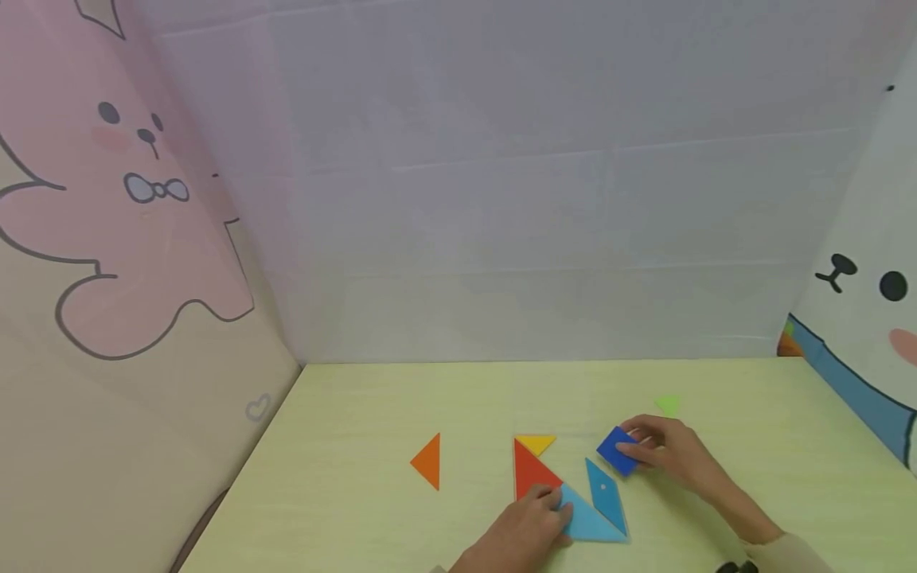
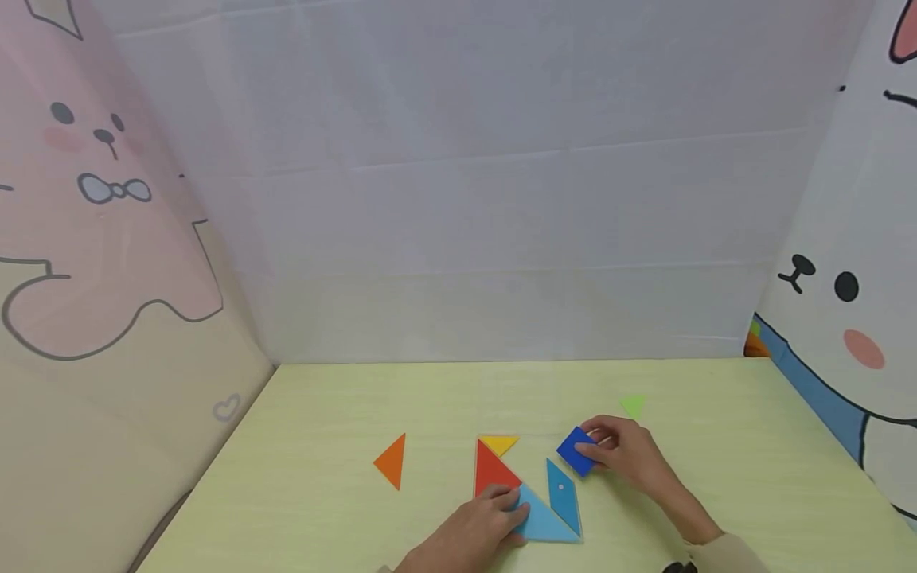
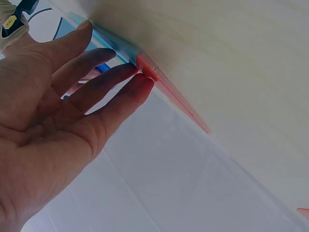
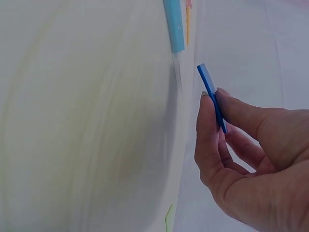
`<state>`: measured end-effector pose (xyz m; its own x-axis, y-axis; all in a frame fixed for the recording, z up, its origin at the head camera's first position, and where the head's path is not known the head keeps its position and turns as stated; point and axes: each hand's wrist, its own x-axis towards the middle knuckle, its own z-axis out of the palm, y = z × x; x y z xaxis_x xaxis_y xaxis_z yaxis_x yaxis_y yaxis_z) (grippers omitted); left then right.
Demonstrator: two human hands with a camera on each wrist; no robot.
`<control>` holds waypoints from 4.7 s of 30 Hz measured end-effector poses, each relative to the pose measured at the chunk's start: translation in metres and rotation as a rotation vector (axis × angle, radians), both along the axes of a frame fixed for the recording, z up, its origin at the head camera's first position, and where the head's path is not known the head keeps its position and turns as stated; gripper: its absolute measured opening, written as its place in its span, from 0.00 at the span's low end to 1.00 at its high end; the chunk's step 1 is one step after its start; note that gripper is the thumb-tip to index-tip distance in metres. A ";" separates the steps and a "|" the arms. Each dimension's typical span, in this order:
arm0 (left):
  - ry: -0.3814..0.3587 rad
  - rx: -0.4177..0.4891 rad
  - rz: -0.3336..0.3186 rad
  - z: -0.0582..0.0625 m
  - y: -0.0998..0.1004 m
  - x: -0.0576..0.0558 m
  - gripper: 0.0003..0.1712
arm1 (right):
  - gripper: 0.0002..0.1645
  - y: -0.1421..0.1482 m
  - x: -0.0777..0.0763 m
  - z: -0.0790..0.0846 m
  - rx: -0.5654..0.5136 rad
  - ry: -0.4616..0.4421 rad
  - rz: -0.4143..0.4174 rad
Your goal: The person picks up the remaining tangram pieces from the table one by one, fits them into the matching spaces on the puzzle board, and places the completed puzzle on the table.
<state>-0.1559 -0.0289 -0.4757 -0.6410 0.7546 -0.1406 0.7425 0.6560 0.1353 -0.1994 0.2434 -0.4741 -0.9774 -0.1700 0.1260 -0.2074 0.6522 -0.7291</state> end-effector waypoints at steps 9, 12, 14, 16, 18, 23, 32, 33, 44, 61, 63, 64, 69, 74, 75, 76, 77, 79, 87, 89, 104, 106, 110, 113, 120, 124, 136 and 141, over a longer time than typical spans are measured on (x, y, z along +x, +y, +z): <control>-0.014 -0.017 0.001 0.001 0.000 0.000 0.25 | 0.16 -0.011 -0.002 -0.001 -0.026 -0.006 0.021; -0.023 -0.015 0.006 0.002 0.000 0.000 0.26 | 0.16 -0.014 -0.004 -0.002 -0.026 -0.010 0.026; -0.023 -0.015 0.009 0.002 0.000 0.001 0.26 | 0.16 -0.016 -0.005 -0.003 -0.027 -0.014 0.034; -0.023 -0.014 0.008 0.002 0.000 0.001 0.25 | 0.16 -0.018 -0.005 -0.003 -0.031 -0.021 0.040; -0.021 -0.015 0.006 0.001 0.000 0.000 0.25 | 0.16 -0.021 -0.005 -0.003 -0.032 -0.028 0.035; -0.027 -0.011 0.004 0.001 0.000 0.000 0.25 | 0.16 -0.026 -0.007 -0.003 -0.039 -0.019 0.039; 0.009 0.002 -0.010 0.000 0.000 -0.001 0.23 | 0.16 -0.038 -0.010 -0.004 -0.057 -0.037 0.026; 0.011 0.001 -0.009 0.000 0.000 -0.001 0.24 | 0.17 -0.039 -0.010 -0.005 -0.061 -0.041 0.025; 0.013 0.003 -0.032 -0.006 0.001 -0.005 0.23 | 0.16 -0.048 -0.013 -0.008 -0.073 -0.041 0.041; 0.056 0.011 -0.040 0.000 -0.001 -0.001 0.24 | 0.17 -0.068 -0.016 -0.011 -0.117 -0.066 0.079; 0.064 0.008 -0.042 0.000 -0.001 -0.001 0.24 | 0.17 -0.070 -0.017 -0.011 -0.105 -0.063 0.075; 0.068 0.009 -0.044 0.000 -0.001 -0.001 0.23 | 0.17 -0.071 -0.017 -0.011 -0.096 -0.058 0.074; 0.086 0.009 -0.049 -0.001 -0.001 -0.001 0.23 | 0.15 -0.075 -0.018 -0.011 -0.054 -0.054 0.050; 0.112 0.006 -0.055 0.000 -0.002 0.000 0.23 | 0.14 -0.080 -0.017 -0.010 -0.042 -0.076 0.028; 0.114 0.004 -0.054 0.000 -0.002 0.000 0.23 | 0.14 -0.081 -0.017 -0.010 -0.040 -0.078 0.024; 0.114 0.002 -0.053 0.000 -0.002 0.000 0.23 | 0.14 -0.081 -0.018 -0.010 -0.035 -0.076 0.022; 0.115 0.001 -0.053 0.000 -0.001 -0.001 0.23 | 0.14 -0.082 -0.018 -0.010 -0.033 -0.076 0.017; 0.106 -0.002 -0.051 0.000 -0.001 -0.001 0.23 | 0.14 -0.083 -0.018 -0.010 -0.024 -0.074 0.008; 0.098 -0.005 -0.053 -0.001 -0.001 -0.002 0.23 | 0.13 -0.087 -0.016 -0.007 -0.010 -0.082 -0.035; 0.096 -0.007 -0.053 -0.001 -0.001 -0.002 0.23 | 0.13 -0.088 -0.016 -0.006 0.001 -0.087 -0.050; 0.130 -0.001 -0.066 -0.001 -0.002 -0.001 0.21 | 0.16 -0.093 -0.012 -0.005 0.063 -0.084 -0.090; 0.143 -0.003 -0.069 -0.002 -0.002 -0.001 0.21 | 0.17 -0.093 -0.010 -0.005 0.052 -0.077 -0.084; 0.173 -0.006 -0.080 -0.001 -0.002 0.000 0.21 | 0.18 -0.093 -0.009 -0.006 0.046 -0.063 -0.078; 0.189 -0.009 -0.085 -0.001 -0.002 0.000 0.21 | 0.17 -0.093 -0.009 -0.006 0.055 -0.056 -0.078; 0.135 -0.009 -0.060 0.000 -0.002 -0.001 0.22 | 0.18 -0.095 -0.008 -0.006 0.035 -0.046 -0.058; 0.091 -0.008 -0.049 -0.001 -0.002 -0.002 0.23 | 0.18 -0.096 -0.008 -0.005 0.031 -0.041 -0.058; 0.103 0.048 -0.074 -0.059 -0.005 -0.021 0.25 | 0.19 -0.097 -0.006 -0.005 0.065 -0.021 -0.054; 0.069 0.008 -0.052 -0.026 -0.004 -0.010 0.25 | 0.19 -0.098 -0.007 -0.005 0.056 -0.014 -0.042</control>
<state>-0.1661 -0.0331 -0.5013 -0.6089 0.7880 -0.0914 0.7834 0.6154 0.0872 -0.2060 0.1457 -0.4792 -0.9854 -0.1353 0.1039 -0.1692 0.6996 -0.6942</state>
